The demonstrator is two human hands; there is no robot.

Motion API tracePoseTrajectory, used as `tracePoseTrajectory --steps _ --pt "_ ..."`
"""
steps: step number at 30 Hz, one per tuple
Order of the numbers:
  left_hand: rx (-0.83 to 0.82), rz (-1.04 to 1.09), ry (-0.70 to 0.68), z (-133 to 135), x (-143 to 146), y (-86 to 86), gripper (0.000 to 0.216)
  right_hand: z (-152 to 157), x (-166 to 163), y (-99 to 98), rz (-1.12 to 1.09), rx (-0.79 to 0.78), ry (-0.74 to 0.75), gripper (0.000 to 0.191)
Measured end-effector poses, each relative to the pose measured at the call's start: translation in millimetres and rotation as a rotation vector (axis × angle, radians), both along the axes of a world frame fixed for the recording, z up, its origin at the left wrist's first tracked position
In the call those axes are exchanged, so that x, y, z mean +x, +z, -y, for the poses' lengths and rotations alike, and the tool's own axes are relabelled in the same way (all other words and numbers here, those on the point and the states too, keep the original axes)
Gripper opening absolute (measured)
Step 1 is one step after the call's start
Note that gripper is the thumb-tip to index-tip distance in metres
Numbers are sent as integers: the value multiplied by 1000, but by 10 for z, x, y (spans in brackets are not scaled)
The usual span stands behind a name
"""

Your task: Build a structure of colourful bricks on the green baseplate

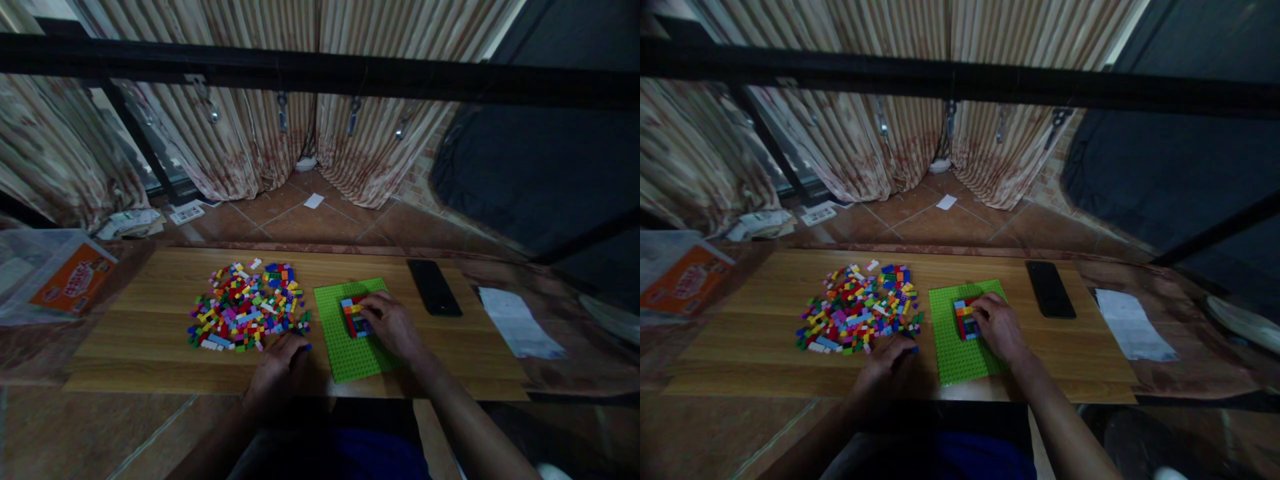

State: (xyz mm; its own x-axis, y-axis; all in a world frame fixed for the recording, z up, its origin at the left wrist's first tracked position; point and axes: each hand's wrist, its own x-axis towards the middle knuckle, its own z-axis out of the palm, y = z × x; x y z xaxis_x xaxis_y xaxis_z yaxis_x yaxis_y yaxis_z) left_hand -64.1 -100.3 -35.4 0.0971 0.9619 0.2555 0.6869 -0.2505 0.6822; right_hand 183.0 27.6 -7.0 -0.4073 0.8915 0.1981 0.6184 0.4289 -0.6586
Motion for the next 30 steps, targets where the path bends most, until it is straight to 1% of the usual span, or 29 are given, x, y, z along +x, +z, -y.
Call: tracePoseTrajectory --steps 4,7,10,14,19,22,25,28,30 --pt "4 -20 0 2 2 23 11 13 19 -47 -101 10 -158 20" --pt "7 -20 3 -2 1 27 11 11 3 -84 -83 68 -268 27" --pt "11 -15 -2 -8 -4 11 10 16 -53 -122 -52 96 -297 31" --pt "-10 -12 0 -6 -10 -3 10 33 -133 -187 -38 88 -314 33" --pt "-11 14 7 13 2 38 11 37 -166 -263 -72 61 -340 32" --pt "-5 34 10 16 35 88 12 29 -185 -286 -70 54 -348 30" --pt "-9 60 30 -34 100 173 14 12 -201 -289 -82 53 -346 27" --pt "-8 88 22 -189 199 308 17 -9 -164 -272 -177 26 -335 31" --pt "-30 93 36 -358 280 409 19 -16 -87 -256 -270 13 -367 36"
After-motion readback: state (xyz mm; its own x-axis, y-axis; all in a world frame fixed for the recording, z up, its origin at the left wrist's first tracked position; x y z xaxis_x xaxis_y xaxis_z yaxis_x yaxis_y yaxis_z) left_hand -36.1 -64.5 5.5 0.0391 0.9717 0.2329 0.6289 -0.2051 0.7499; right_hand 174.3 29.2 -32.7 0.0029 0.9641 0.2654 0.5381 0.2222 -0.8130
